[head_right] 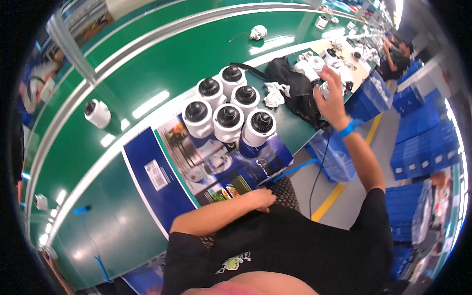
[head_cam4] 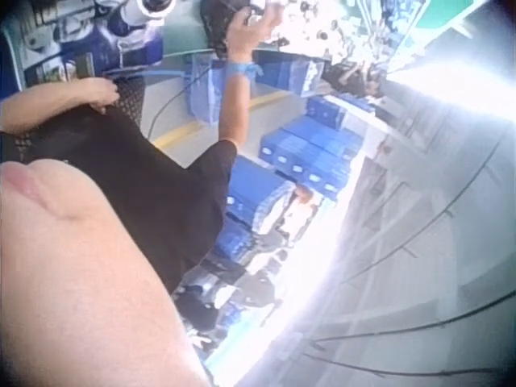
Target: Manually assembling electronic light fixtures by inserting internal components into white plastic housings.
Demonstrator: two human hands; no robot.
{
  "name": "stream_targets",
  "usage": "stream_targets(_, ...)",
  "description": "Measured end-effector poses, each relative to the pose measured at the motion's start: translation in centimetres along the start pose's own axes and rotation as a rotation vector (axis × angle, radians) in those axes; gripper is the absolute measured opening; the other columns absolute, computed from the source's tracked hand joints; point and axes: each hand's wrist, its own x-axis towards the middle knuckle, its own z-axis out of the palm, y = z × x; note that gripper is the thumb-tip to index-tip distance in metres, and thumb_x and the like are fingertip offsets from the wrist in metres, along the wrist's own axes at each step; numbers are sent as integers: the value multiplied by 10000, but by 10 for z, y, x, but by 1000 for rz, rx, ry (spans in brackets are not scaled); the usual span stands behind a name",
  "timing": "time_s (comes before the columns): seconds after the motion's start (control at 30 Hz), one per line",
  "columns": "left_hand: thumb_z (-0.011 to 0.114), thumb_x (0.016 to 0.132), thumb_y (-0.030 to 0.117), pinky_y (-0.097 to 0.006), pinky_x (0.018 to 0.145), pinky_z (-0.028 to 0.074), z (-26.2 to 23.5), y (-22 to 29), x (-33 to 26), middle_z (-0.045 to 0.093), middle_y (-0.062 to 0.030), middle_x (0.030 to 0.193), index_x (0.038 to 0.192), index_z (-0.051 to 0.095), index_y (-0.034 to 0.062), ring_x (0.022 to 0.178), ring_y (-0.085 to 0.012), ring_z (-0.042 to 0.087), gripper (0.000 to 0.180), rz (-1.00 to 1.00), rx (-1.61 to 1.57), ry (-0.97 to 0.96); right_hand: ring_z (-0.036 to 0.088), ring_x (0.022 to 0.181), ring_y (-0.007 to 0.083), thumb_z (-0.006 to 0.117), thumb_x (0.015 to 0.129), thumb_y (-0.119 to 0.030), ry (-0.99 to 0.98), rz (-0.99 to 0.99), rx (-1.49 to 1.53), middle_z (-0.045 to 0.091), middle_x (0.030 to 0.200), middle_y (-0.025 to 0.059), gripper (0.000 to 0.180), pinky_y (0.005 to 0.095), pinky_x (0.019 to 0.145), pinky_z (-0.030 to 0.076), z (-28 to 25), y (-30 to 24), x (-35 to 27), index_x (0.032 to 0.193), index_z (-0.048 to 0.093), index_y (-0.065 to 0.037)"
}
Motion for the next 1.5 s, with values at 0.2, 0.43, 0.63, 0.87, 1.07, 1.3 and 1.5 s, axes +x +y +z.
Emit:
stream_targets(0.2, 716, 691, 243, -428, 841, 474, -13, 12, 0, 675, -132, 901, 809, 689, 1, 904, -306, 630, 270, 46, 148, -54, 467, 1167, 337, 640, 765, -146, -518, -384, -510, 405, 1359, 112, 489, 417, 956, 417, -10, 61, 130, 1230, 505, -80)
stream_targets(0.43, 704, 699, 233, -425, 838, 475, 2, 20, 11, 676, -128, 899, 803, 690, 3, 907, -300, 630, 253, 29, 22, 82, 445, 1200, 347, 644, 807, -188, -855, -213, -419, 484, 1249, 179, 437, 392, 1007, 376, 51, 111, 195, 1198, 519, -37)
stream_targets(0.63, 692, 706, 224, -422, 836, 476, 12, 21, 14, 676, -125, 898, 798, 691, 6, 910, -295, 629, 237, 10, -61, 154, 388, 1238, 377, 678, 760, -242, -822, -281, -485, 440, 1307, 205, 599, 431, 1035, 338, 151, 108, 220, 1279, 461, -35)
stream_targets(0.87, 678, 714, 213, -418, 832, 476, -2, 40, 40, 676, -120, 896, 791, 693, 9, 914, -288, 628, 219, 22, -147, 215, 301, 1325, 332, 720, 711, -221, -796, -241, -643, 359, 1399, 147, 908, 476, 1045, 327, 250, 96, 220, 1451, 200, -132)
stream_targets(1.07, 666, 721, 204, -415, 829, 477, -4, 35, 40, 676, -117, 895, 786, 694, 11, 917, -283, 627, 205, -10, -231, 224, 222, 1374, 311, 733, 677, -104, -924, -202, -770, 303, 1464, 19, 1023, 515, 1049, 313, 307, 108, 215, 1471, 99, -228)
stream_targets(1.3, 652, 729, 193, -411, 826, 478, 6, 52, 38, 677, -113, 893, 779, 695, 14, 920, -276, 626, 190, -101, -284, 216, 141, 1397, 364, 776, 594, -28, -903, -317, -888, 211, 1521, 0, 1162, 520, 1101, 196, 348, 125, 207, 1480, 66, -275)
stream_targets(1.5, 640, 737, 183, -407, 823, 478, 10, 52, 30, 677, -109, 892, 774, 697, 17, 923, -271, 625, 180, -128, -292, 179, 399, 1270, 249, 778, 611, -59, -903, -388, -826, 443, 1342, -10, 812, 518, 1047, 292, 365, 107, 209, 1316, 416, -240)
